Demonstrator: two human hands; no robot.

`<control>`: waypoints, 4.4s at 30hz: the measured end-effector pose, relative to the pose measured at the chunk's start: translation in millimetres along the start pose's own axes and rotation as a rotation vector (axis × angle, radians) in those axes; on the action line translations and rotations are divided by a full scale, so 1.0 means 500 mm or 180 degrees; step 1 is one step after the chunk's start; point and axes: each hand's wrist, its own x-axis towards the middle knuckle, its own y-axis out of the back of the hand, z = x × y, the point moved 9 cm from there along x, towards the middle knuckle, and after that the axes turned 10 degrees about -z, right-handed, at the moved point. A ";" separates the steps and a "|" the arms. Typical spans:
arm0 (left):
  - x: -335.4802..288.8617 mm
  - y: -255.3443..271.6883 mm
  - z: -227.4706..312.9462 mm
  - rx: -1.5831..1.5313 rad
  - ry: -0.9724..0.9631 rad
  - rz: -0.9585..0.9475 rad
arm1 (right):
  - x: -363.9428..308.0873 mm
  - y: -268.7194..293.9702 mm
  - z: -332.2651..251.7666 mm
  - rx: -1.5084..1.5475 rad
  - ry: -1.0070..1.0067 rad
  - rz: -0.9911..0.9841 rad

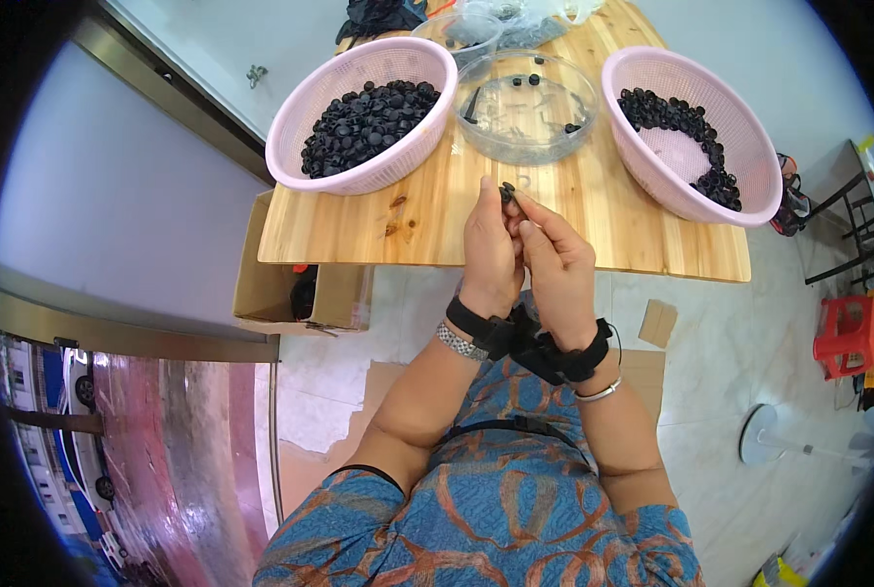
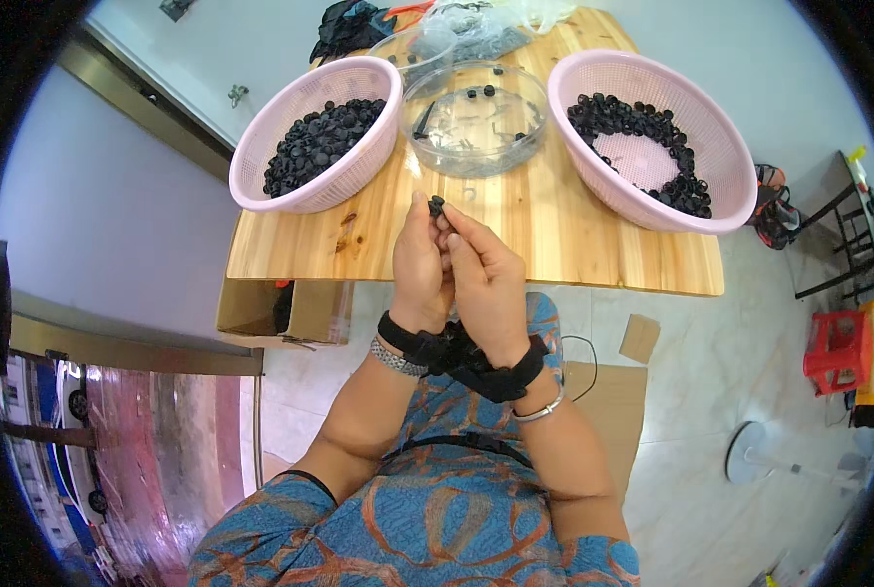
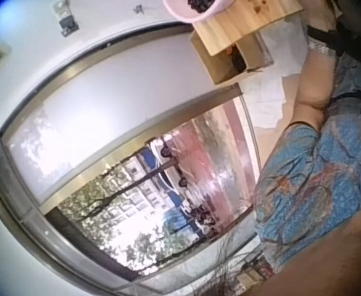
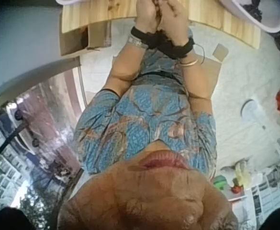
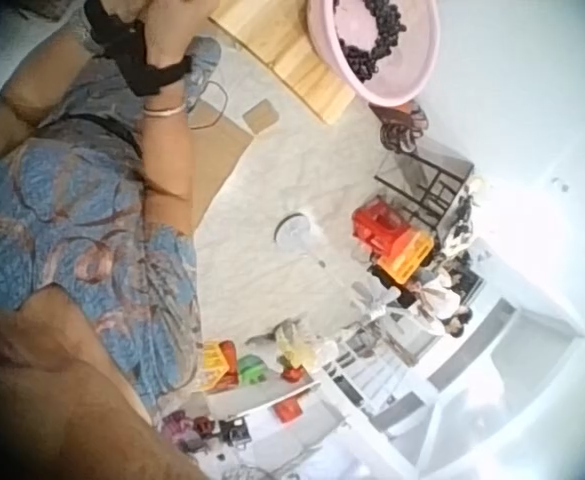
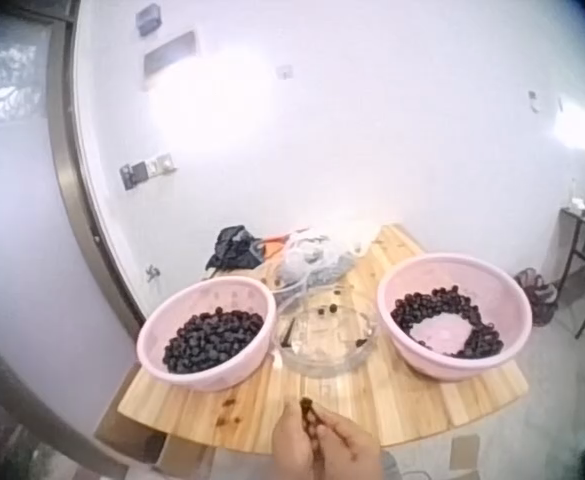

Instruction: Manually assemble small black plastic circular components at a table.

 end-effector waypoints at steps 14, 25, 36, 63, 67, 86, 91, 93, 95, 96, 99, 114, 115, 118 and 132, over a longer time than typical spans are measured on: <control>-0.023 -0.020 0.004 0.0100 0.0447 -0.0503 | 0.018 -0.004 -0.088 -0.1553 -0.0086 -0.0962; -0.025 -0.027 -0.002 -0.0268 -0.0139 0.0043 | -0.016 -0.015 -0.099 -0.2096 0.0971 0.0011; -0.033 -0.056 -0.015 -0.0547 0.0435 -0.0524 | -0.001 0.014 -0.081 -0.0819 -0.0303 -0.0674; -0.025 -0.032 -0.024 -0.0158 0.0902 -0.0638 | 0.013 0.001 -0.117 -0.2155 0.0275 -0.1161; -0.026 -0.004 0.022 0.0348 0.0545 -0.0580 | 0.020 0.031 -0.162 -0.4221 0.0961 -0.0823; -0.116 -0.068 -0.016 0.0793 0.1668 -0.1774 | -0.012 -0.068 -0.170 -0.3887 0.1268 -0.2142; -0.154 -0.063 -0.025 0.0514 0.2084 -0.2153 | -0.034 -0.082 -0.163 -0.3502 0.1311 -0.2666; -0.162 -0.066 -0.030 0.0435 0.2133 -0.2207 | -0.040 -0.081 -0.160 -0.3448 0.1371 -0.2689; -0.168 -0.057 -0.037 0.0335 0.2215 -0.1851 | -0.049 -0.079 -0.162 -0.4017 0.1738 -0.2442; -0.173 -0.058 -0.038 0.0332 0.2219 -0.1847 | -0.052 -0.079 -0.161 -0.4014 0.1732 -0.2443; -0.173 -0.056 -0.026 0.0811 0.1843 -0.1948 | -0.067 -0.082 -0.167 -0.4200 0.1904 -0.2363; -0.182 -0.085 -0.056 0.0023 0.1202 -0.1540 | -0.065 -0.050 -0.147 -0.3424 0.1937 -0.1810; -0.182 -0.085 -0.056 0.0025 0.1113 -0.1495 | -0.064 -0.050 -0.146 -0.3428 0.1901 -0.1878; -0.192 -0.091 -0.056 0.0031 0.1004 -0.1437 | -0.059 -0.049 -0.140 -0.3336 0.1721 -0.2168; -0.195 -0.109 -0.052 -0.0063 0.2059 -0.1712 | -0.089 -0.054 -0.208 -0.3765 0.2705 -0.2052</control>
